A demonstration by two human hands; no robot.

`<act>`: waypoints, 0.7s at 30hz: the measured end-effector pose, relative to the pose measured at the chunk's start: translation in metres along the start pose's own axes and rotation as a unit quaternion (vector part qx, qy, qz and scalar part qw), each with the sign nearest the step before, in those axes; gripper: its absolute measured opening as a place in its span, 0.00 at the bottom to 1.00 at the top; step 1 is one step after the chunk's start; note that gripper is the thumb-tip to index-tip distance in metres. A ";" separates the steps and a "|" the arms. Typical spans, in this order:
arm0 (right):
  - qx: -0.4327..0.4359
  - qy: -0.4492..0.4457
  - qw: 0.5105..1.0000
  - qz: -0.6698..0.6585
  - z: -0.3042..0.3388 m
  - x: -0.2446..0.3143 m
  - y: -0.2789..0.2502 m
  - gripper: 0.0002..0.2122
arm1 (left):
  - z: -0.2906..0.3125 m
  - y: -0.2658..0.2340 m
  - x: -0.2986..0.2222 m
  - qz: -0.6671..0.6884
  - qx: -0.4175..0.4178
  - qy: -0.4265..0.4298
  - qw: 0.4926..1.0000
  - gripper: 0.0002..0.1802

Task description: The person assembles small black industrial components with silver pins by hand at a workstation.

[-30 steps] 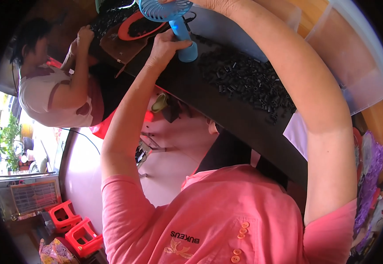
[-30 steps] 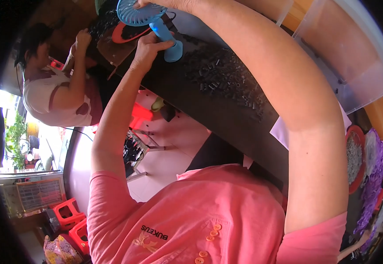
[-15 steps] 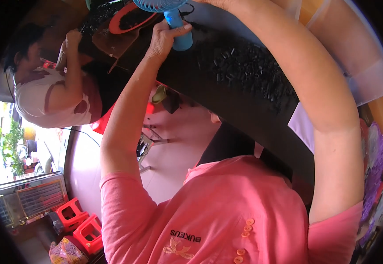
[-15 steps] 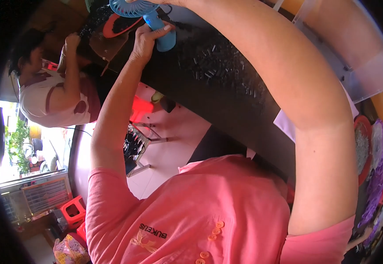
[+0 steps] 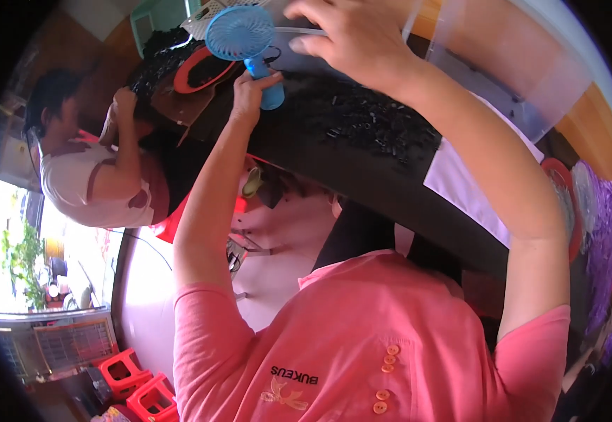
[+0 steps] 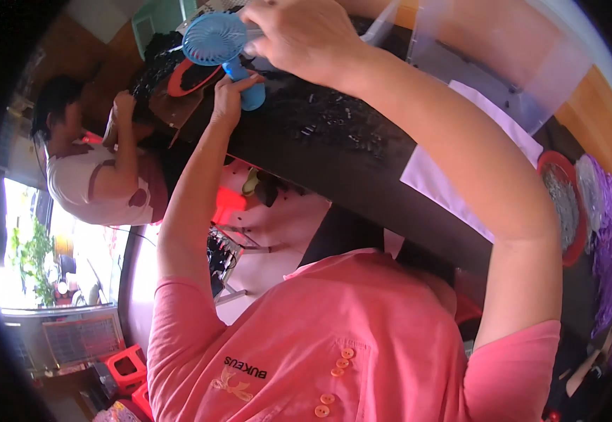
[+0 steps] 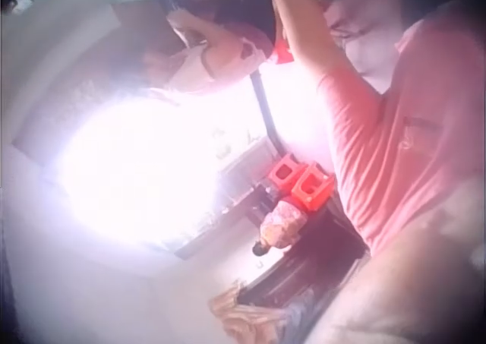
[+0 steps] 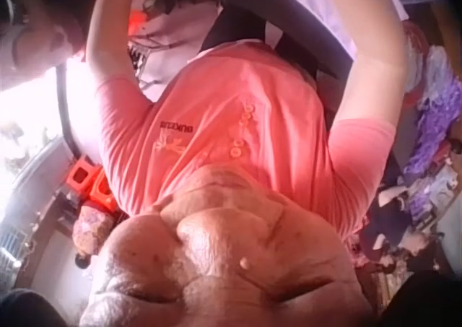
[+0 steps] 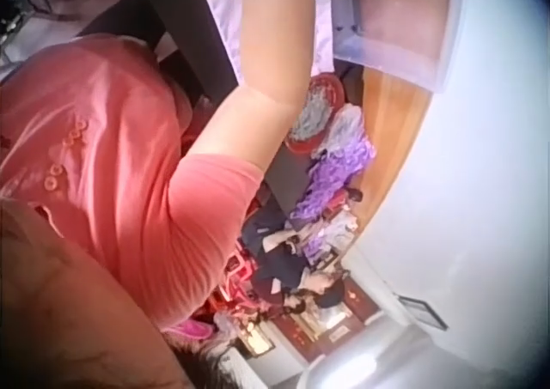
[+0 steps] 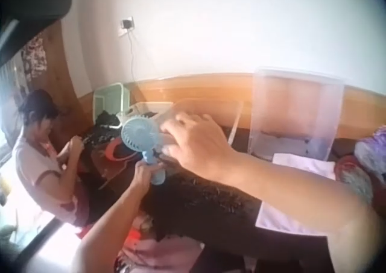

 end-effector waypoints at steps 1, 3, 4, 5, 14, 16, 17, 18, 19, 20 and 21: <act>0.055 0.049 0.997 -0.005 0.017 0.002 -0.014 0.25 | -0.003 0.002 0.002 -0.014 -0.003 0.006 1.000 0.11; -0.061 -0.029 0.998 -0.014 0.058 -0.014 -0.027 0.11 | -0.006 0.012 -0.002 -0.064 -0.004 0.042 0.997 0.09; -0.045 0.011 0.998 -0.035 0.077 -0.016 -0.036 0.10 | -0.013 0.011 0.008 0.025 -0.010 0.009 1.000 0.09; -0.041 0.023 0.998 -0.043 0.090 -0.019 -0.047 0.10 | -0.017 0.003 0.016 0.022 -0.015 -0.002 1.000 0.08; -0.099 0.321 0.930 -0.147 0.212 -0.051 -0.115 0.08 | -0.014 0.010 0.007 -0.028 0.005 0.007 1.000 0.11; -0.096 0.293 0.944 -0.115 0.232 -0.055 -0.122 0.07 | -0.014 0.008 0.009 -0.032 -0.029 0.013 0.999 0.12; -0.099 0.294 0.944 -0.116 0.240 -0.056 -0.125 0.07 | -0.015 0.006 0.011 -0.049 -0.037 0.001 0.998 0.12; -0.086 0.296 0.946 -0.096 0.245 -0.052 -0.126 0.07 | -0.013 0.008 0.008 -0.052 -0.034 0.002 0.998 0.12; -0.073 0.298 0.949 -0.075 0.248 -0.047 -0.126 0.06 | -0.010 0.009 0.007 -0.073 -0.038 0.000 0.997 0.12; -0.018 0.321 0.946 -0.031 0.249 -0.042 -0.127 0.05 | -0.008 0.009 0.005 -0.094 -0.043 -0.001 0.995 0.12; -0.022 0.321 0.946 -0.032 0.253 -0.045 -0.124 0.05 | -0.009 0.009 0.006 -0.094 -0.043 0.003 0.995 0.14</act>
Point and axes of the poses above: each hand's wrist, its own z-axis away from the middle knuckle, its own y-axis out of the palm, x = y × z, the point moved 1 cm from there along -z, towards the middle knuckle, and after that the axes turned 14 degrees about -z, right-handed, at the moved point
